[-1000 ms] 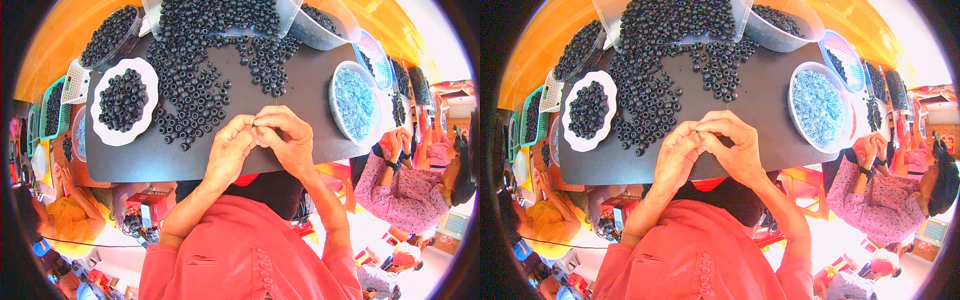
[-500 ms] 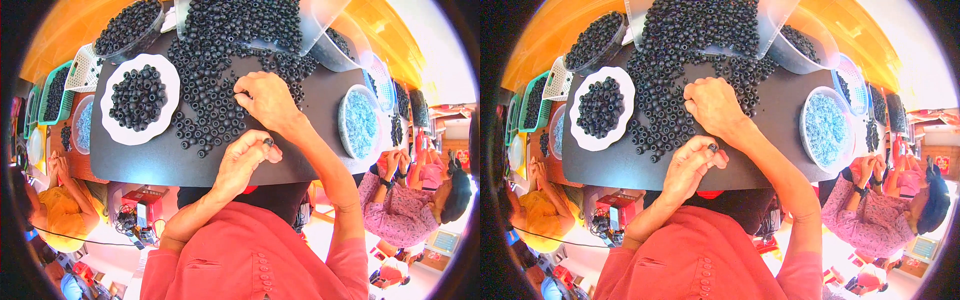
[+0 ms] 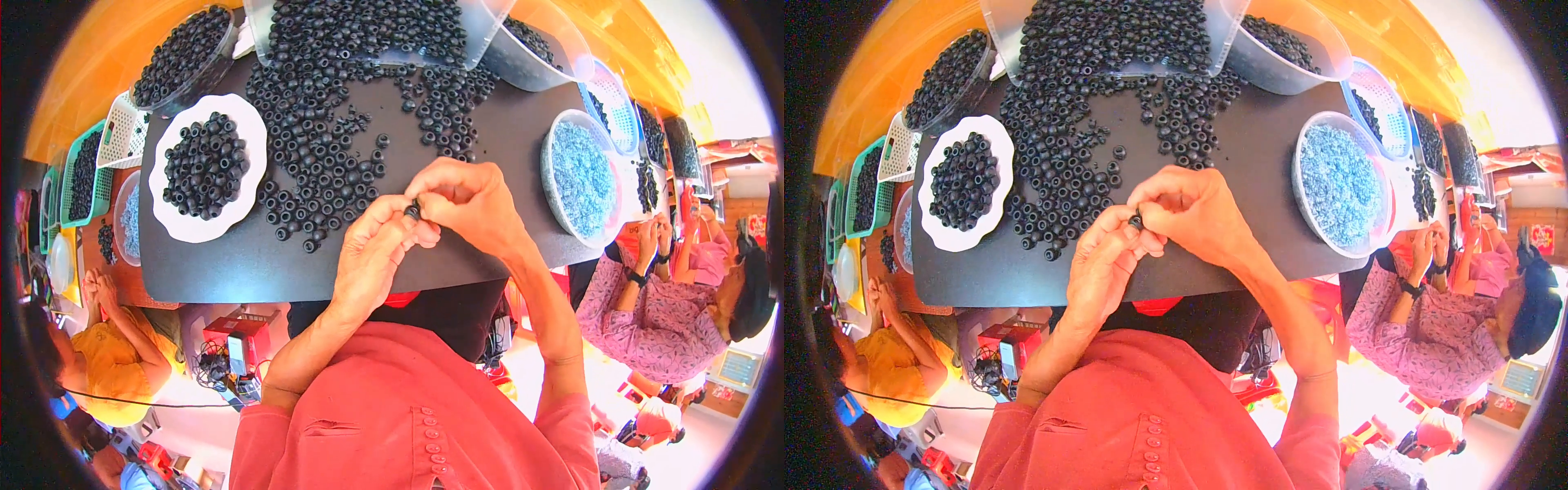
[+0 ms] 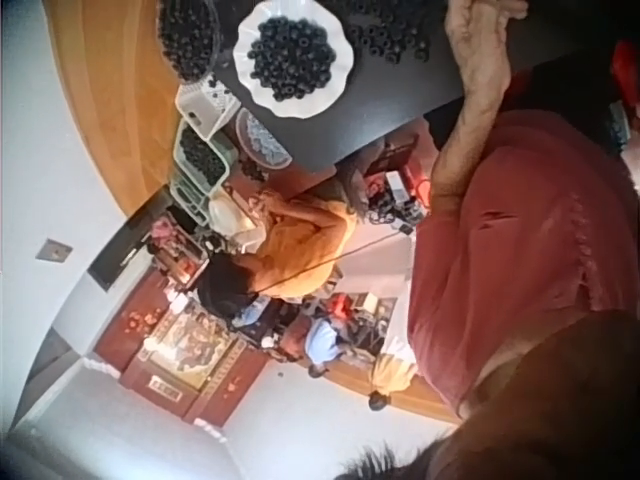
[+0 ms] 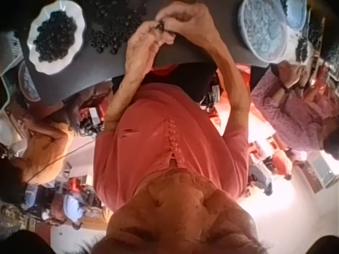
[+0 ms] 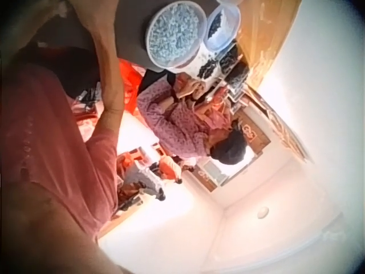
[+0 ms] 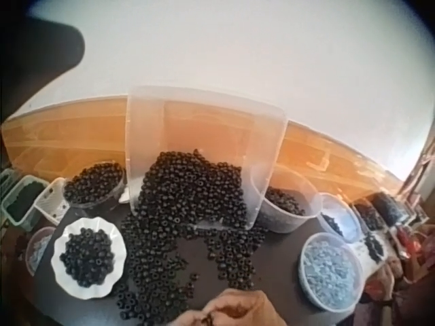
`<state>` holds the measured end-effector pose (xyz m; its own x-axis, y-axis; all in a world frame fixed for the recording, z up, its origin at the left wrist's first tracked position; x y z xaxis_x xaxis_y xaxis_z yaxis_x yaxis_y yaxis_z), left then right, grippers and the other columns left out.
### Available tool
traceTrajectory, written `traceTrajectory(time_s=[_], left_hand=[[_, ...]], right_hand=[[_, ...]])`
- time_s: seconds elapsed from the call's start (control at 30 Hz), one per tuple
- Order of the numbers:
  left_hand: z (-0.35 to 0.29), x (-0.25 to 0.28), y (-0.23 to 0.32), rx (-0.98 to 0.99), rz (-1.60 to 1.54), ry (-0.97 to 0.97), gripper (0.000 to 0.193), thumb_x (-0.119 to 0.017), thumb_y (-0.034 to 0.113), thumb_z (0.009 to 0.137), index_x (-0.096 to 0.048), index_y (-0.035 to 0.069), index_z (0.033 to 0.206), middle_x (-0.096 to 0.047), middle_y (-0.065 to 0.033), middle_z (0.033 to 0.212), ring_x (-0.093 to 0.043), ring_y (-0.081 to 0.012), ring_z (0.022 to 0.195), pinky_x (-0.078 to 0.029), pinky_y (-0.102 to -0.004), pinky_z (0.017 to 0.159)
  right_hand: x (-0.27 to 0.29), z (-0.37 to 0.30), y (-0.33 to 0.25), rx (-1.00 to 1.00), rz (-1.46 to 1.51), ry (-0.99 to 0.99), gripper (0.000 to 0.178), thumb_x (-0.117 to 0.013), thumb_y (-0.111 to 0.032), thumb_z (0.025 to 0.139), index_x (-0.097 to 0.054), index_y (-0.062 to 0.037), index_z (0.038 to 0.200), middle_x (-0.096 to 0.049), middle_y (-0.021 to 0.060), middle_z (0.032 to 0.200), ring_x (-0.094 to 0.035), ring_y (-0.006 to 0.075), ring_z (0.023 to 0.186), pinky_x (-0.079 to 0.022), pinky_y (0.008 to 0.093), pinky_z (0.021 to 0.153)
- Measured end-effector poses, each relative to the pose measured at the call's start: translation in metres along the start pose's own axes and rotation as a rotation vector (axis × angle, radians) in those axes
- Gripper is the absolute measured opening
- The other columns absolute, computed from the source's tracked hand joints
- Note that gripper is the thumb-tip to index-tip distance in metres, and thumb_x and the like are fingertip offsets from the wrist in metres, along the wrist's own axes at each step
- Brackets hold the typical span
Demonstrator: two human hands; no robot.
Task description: The person sorts small black plastic rings by hand, moving them from containers into sorting trays and onto a white plate at a low table.
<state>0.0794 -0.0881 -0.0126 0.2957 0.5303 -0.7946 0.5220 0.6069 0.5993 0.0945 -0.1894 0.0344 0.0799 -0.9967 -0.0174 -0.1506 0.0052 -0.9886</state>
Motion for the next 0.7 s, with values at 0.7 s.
traceTrajectory(time_s=[0.7], left_hand=[[0.0,-0.003,-0.002,-0.016,0.29,0.041,0.017,-0.045,0.006,0.097,-0.055,-0.003,0.108,-0.065,-0.0079,0.091,-0.062,-0.0132,0.087,-0.048,-0.0284,0.085]], right_hand=[[0.013,-0.029,0.004,0.129,-0.014,0.105,0.01,-0.06,0.0,0.086,-0.065,0.0039,0.094,-0.064,0.006,0.078,-0.06,0.0079,0.068,-0.049,0.0242,0.062]])
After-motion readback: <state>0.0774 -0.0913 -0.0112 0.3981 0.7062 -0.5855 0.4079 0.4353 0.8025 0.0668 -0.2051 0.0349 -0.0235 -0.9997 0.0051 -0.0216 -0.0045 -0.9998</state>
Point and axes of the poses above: each hand's wrist, its own z-axis towards the middle knuckle, its own x-axis out of the back of the hand, y = z × x, the point moved 9 cm from there along z, towards the middle knuckle
